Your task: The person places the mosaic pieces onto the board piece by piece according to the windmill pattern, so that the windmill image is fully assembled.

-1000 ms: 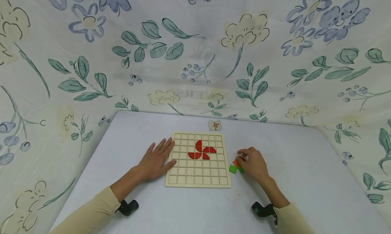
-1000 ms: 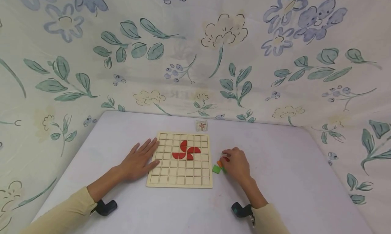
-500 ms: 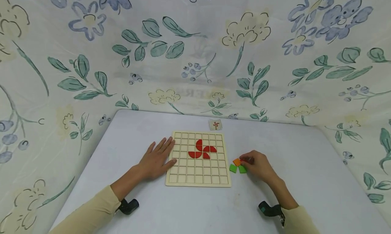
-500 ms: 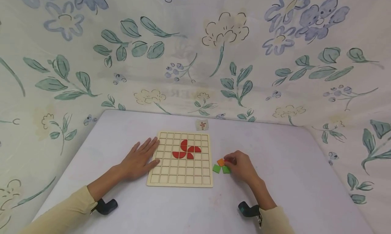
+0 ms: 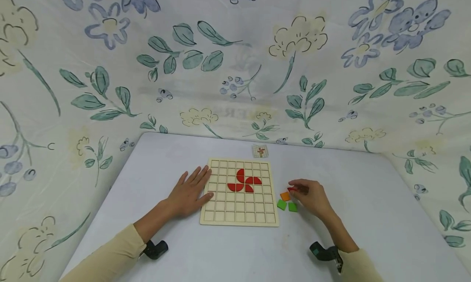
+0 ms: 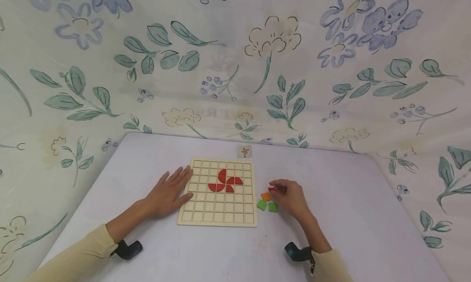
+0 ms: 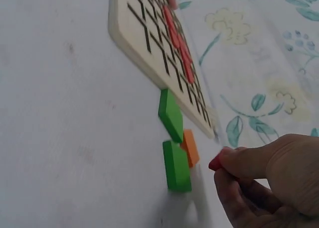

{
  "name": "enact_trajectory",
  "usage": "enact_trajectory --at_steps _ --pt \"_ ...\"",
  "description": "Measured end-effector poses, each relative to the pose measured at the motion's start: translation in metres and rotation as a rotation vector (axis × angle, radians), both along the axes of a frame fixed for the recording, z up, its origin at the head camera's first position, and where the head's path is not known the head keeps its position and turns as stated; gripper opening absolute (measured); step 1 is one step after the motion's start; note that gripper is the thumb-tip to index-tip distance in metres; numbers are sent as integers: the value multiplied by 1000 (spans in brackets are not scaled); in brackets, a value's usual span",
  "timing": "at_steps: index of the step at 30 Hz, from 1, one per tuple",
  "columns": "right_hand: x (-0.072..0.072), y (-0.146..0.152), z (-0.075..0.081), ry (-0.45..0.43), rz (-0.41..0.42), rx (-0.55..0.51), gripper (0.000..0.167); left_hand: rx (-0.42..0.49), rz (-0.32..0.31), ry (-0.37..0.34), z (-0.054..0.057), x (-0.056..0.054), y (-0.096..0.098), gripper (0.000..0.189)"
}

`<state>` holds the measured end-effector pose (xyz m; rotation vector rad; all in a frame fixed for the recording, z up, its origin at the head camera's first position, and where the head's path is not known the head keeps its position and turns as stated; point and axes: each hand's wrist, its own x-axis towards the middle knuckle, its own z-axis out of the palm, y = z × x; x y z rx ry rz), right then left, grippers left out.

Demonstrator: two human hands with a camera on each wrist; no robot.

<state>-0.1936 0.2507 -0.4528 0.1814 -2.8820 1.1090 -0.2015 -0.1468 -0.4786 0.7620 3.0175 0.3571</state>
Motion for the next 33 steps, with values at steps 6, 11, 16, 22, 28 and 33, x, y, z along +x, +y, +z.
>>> enact_trajectory --at_steps 6,11,16,22,28,33 --pt "-2 -14 0 48 63 -66 24 -9 2 2 -1 0 0 77" --pt "-3 -32 2 17 106 -140 18 -1 4 8 -2 -1 0 77" --pt "-4 -48 1 -14 101 -148 15 6 -2 8 -1 -1 -1 77" --pt "-4 -60 -4 -14 125 -177 19 -8 2 2 -1 -1 -1 77" --pt "-3 -74 -7 0 156 -195 18 -14 13 -5 -1 -2 0 77" --pt "-3 -84 -15 12 190 -183 16 -21 11 -1 -3 -2 0 78"
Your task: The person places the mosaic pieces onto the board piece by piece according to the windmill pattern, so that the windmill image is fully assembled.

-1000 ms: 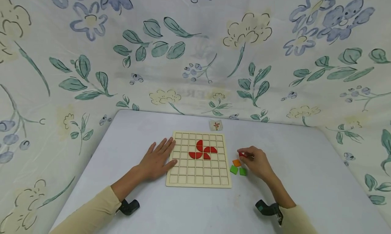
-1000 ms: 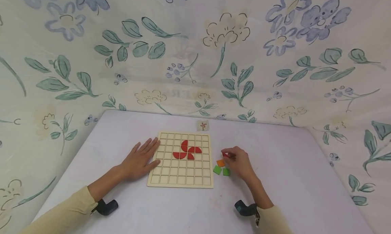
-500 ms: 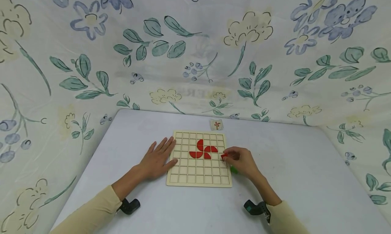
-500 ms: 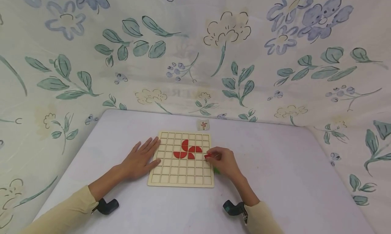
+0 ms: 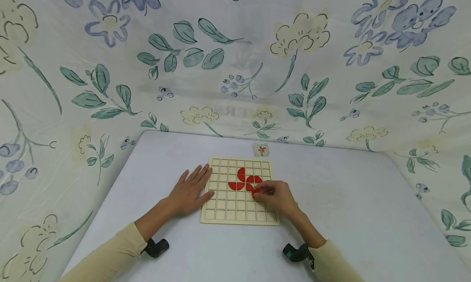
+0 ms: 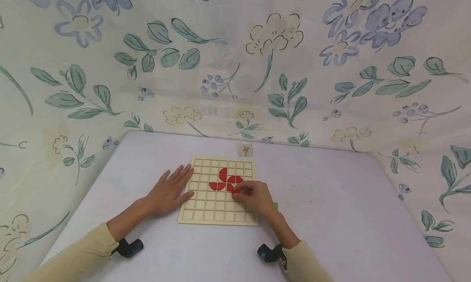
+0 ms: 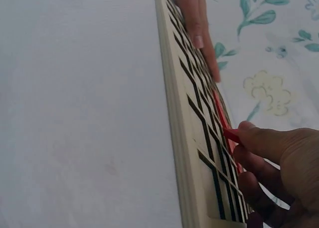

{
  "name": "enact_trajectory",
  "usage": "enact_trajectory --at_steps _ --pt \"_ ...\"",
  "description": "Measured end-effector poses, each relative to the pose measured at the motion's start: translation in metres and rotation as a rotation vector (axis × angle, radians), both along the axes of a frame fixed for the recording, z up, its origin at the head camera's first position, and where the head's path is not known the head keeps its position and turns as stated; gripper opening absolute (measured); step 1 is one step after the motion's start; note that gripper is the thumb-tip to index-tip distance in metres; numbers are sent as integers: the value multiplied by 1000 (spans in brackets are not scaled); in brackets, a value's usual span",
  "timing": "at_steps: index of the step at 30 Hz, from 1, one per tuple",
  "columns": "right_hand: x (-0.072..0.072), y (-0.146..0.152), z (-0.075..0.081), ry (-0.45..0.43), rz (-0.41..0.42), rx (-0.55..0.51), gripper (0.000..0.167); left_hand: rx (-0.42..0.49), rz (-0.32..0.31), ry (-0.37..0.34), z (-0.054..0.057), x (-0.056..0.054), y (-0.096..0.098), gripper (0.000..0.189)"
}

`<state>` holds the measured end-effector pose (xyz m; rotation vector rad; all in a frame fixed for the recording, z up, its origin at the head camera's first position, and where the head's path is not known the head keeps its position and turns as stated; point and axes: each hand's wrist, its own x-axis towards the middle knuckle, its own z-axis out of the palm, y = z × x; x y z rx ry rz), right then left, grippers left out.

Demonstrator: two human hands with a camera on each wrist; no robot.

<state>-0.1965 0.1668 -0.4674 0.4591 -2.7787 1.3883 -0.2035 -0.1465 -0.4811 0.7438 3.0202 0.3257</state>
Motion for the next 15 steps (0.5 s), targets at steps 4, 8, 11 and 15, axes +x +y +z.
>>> enact_trajectory --at_steps 4,8,11,15 --pt "0 -5 -5 57 47 13 16 6 -3 2 0 0 0 77" --pt "0 -6 -7 123 78 86 21 17 -9 -1 -1 0 0 77" --pt "1 -6 -6 150 89 127 23 19 -10 -3 -1 1 0 77" --pt "-1 -4 -7 205 132 116 21 24 -8 5 0 1 -1 76"
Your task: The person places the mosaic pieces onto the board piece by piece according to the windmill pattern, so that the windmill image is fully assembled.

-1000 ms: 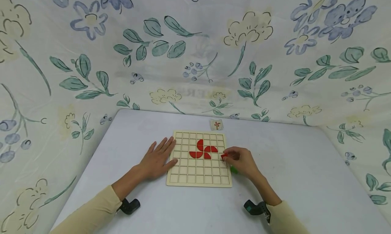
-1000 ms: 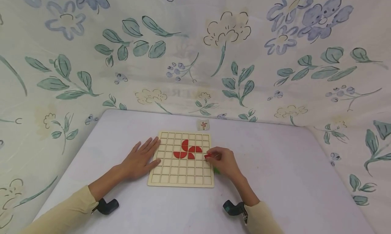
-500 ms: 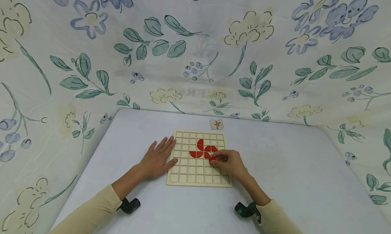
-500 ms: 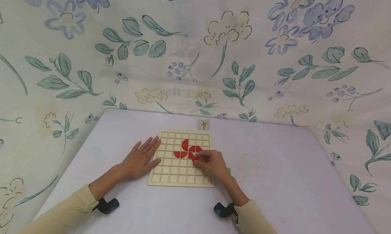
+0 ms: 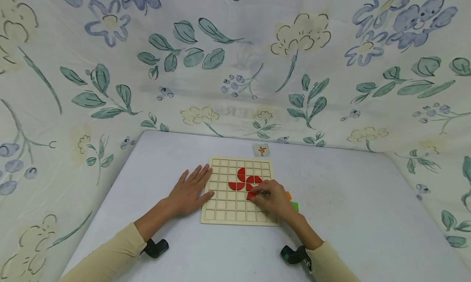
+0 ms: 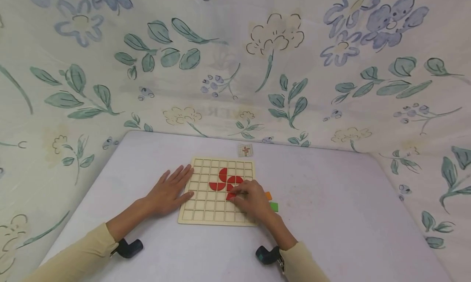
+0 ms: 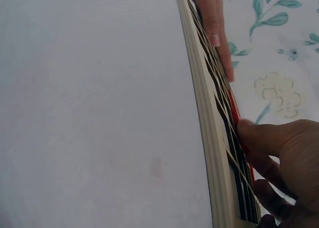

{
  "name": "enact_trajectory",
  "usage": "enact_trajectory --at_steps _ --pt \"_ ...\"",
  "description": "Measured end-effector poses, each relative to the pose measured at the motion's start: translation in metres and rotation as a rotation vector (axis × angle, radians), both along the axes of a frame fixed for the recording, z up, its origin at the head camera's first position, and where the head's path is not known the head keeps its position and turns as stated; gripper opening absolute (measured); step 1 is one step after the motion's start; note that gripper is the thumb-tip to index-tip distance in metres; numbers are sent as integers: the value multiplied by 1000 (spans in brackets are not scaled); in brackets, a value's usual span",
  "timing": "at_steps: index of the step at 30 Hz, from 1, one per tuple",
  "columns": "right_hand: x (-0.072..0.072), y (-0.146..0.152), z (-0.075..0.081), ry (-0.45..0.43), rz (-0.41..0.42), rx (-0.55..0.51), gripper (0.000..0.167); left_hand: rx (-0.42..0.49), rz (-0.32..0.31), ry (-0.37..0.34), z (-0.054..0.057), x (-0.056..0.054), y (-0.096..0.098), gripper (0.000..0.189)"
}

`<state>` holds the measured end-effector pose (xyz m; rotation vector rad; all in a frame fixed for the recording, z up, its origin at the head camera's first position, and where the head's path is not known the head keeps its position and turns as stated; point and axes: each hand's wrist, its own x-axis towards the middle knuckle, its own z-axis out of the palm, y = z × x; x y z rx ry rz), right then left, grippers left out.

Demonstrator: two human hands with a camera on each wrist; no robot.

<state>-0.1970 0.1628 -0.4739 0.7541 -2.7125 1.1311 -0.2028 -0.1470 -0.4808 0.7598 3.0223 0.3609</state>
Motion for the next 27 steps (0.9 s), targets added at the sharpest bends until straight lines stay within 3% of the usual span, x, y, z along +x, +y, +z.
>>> enact_trajectory --at_steps 5,11,19,27 --pt "-2 0 -3 61 39 -18 18 23 -10 2 0 0 -1 76" --pt "0 1 -1 87 27 -34 18 39 -12 -11 -2 1 -1 76" --pt "3 11 8 31 -97 12 18 1 -3 -2 0 0 -1 76" --pt "5 35 9 5 -122 17 19 -8 -7 -2 0 -1 -1 77"
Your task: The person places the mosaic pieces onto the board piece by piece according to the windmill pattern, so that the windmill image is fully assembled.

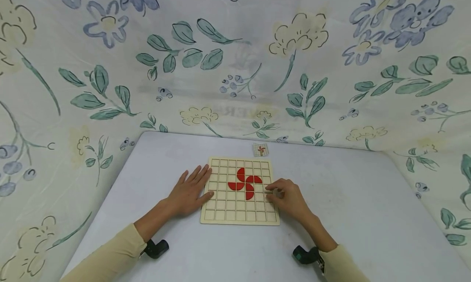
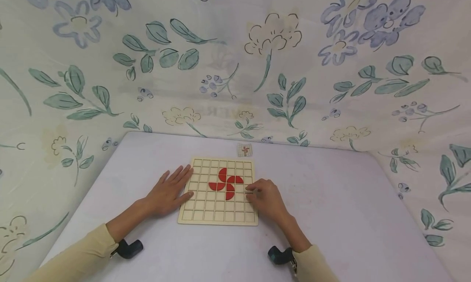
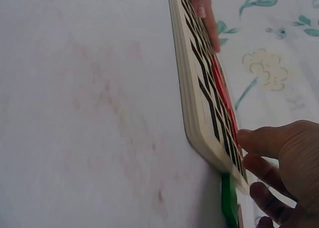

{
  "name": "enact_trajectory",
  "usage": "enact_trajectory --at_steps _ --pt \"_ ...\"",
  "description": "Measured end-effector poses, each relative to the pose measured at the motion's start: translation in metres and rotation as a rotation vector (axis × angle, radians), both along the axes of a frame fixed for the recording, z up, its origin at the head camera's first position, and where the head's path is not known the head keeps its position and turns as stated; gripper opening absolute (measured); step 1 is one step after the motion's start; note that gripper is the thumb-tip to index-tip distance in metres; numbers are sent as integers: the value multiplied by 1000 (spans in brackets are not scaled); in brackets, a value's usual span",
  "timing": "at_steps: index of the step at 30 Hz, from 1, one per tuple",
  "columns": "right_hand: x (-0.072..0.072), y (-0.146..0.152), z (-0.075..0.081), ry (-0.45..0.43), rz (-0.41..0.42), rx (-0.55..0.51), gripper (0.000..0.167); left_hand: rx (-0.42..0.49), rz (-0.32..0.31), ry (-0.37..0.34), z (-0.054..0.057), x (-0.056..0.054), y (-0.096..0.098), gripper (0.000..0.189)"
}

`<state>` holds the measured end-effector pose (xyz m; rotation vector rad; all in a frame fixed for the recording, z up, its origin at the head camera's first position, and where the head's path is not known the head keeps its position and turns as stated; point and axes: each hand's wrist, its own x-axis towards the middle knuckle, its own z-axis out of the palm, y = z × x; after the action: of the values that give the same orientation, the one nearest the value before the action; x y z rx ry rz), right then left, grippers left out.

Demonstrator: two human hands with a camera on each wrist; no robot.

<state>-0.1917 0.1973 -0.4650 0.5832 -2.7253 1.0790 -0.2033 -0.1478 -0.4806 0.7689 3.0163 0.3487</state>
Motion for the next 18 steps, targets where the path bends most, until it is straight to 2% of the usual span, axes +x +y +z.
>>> enact_trajectory --at_steps 13,18 --pt "3 25 0 10 -123 131 20 -1 -1 1 0 0 0 76" --pt "6 34 2 -7 -102 138 21 -7 -1 6 1 0 0 76"
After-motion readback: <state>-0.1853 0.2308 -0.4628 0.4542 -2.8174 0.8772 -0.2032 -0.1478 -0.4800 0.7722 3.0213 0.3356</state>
